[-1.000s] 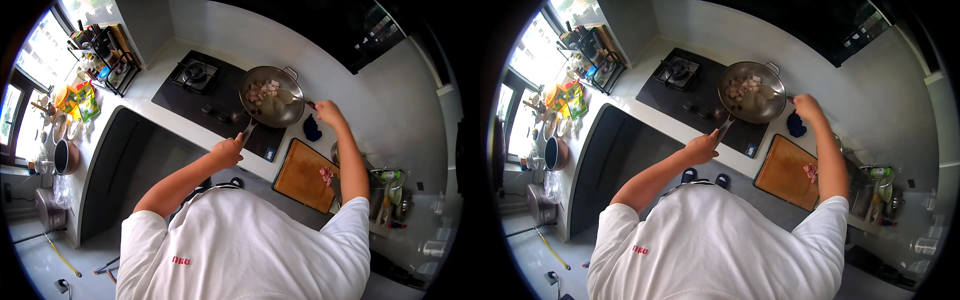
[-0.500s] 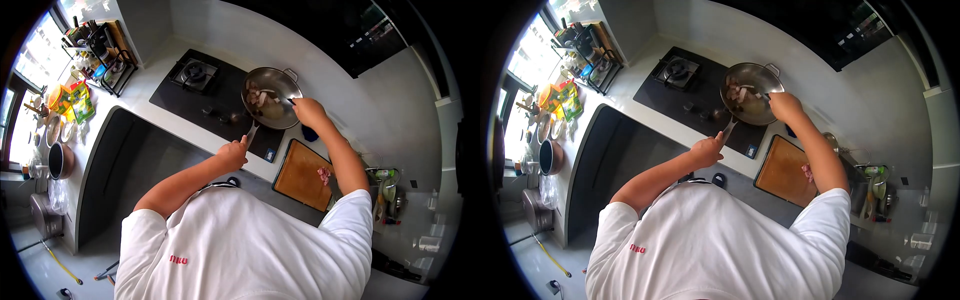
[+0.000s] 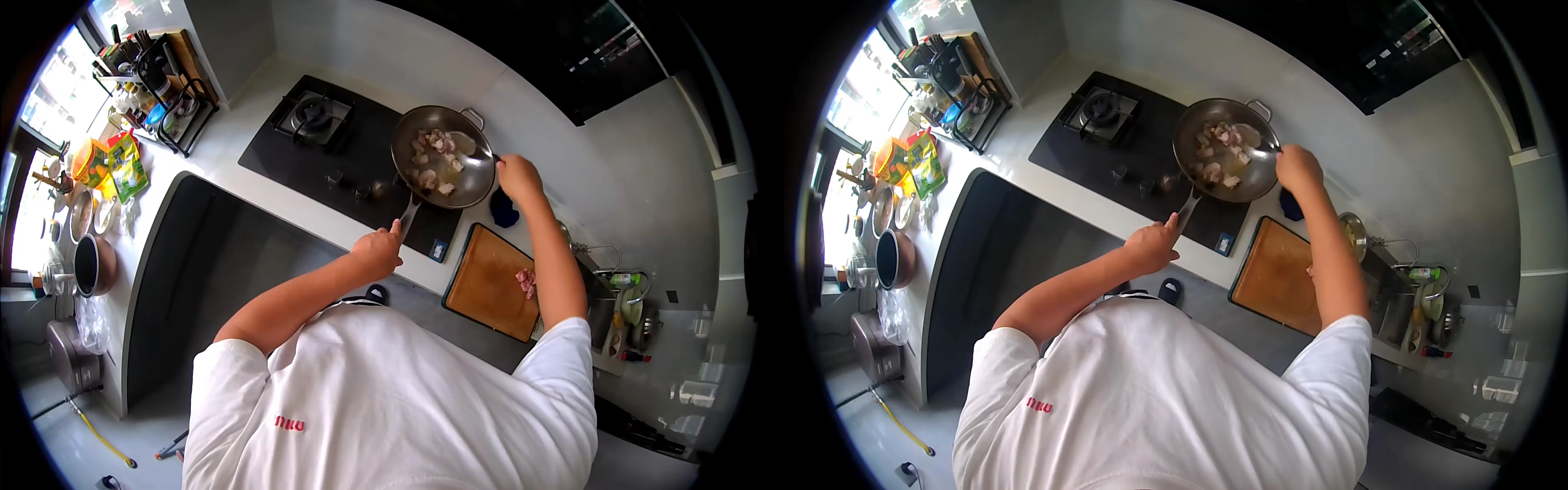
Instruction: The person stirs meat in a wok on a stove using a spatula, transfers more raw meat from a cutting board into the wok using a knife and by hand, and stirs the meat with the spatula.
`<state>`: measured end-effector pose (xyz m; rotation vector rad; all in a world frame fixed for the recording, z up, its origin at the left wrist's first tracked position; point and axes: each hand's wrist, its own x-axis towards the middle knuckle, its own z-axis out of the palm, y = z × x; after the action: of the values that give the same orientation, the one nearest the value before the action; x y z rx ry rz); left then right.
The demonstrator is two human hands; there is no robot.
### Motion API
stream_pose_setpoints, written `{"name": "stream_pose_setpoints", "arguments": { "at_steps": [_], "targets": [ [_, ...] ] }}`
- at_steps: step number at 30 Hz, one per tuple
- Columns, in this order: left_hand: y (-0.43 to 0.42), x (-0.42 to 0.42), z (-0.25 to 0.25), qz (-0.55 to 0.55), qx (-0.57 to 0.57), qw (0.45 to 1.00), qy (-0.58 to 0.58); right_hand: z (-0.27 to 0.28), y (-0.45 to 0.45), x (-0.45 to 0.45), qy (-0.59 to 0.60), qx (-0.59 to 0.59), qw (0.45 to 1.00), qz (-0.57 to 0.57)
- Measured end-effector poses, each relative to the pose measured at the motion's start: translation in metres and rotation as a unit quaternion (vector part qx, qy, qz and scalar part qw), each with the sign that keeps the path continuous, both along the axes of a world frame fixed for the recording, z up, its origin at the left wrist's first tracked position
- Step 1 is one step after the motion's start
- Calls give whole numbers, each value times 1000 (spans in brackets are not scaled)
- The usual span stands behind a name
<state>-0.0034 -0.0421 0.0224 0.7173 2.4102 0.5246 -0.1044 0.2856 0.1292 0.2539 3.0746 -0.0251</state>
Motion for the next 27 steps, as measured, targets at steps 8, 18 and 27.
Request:
{"name": "stream_pose_setpoints", "arguments": {
  "at_steps": [8, 18, 27],
  "targets": [
    [1, 1, -3, 16, 9, 1000, 5, -25, -17, -9, -7, -15, 996, 90],
    [3, -2, -1, -2, -8, 1000, 10, 0, -52, 77, -23, -2, 997, 71],
    [5, -2, 3, -3, -32, 999, 4, 47, -47, 140, -55, -29, 997, 50]
  ]
}}
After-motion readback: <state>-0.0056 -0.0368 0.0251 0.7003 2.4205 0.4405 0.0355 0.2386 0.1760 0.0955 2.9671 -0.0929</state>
